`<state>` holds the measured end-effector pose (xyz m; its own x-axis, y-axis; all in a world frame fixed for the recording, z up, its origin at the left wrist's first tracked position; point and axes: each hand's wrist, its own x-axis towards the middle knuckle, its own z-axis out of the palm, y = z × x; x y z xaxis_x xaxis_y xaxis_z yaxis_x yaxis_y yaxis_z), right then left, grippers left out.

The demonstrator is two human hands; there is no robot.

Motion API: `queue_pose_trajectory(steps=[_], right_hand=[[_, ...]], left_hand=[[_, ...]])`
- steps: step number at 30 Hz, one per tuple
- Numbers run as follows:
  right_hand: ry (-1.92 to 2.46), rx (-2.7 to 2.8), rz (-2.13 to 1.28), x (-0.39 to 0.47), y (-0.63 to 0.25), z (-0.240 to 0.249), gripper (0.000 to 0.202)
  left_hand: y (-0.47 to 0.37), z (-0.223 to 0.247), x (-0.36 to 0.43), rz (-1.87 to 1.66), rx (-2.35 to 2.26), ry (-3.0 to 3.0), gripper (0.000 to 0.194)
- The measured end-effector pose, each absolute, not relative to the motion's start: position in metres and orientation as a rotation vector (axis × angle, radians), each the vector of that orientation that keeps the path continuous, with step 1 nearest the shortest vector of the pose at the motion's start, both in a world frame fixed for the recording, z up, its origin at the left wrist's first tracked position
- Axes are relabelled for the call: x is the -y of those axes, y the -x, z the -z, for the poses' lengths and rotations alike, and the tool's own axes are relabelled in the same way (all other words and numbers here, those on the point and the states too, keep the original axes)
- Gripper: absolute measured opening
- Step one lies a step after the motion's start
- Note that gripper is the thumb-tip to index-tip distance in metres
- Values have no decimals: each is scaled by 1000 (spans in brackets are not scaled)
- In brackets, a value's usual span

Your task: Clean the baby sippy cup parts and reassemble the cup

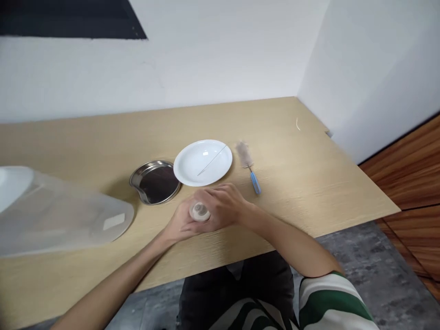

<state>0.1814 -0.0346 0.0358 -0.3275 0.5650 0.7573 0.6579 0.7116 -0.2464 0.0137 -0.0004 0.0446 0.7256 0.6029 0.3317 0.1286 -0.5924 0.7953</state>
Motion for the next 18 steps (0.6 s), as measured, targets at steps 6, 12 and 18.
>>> queue_pose_trajectory(steps=[6,12,18], right_hand=[[1160,2042,113,39,-181,-49,38],[1144,2130,34,35,-184,-45,30],[1033,2145,-224,30,-190,-55,27]], left_hand=[[-13,-29,-1,-647,-758,-1970,23],[-18,-22,-4,-551,-730,-1930,22],[-18,-31,-1,-451,-731,-1874,23]])
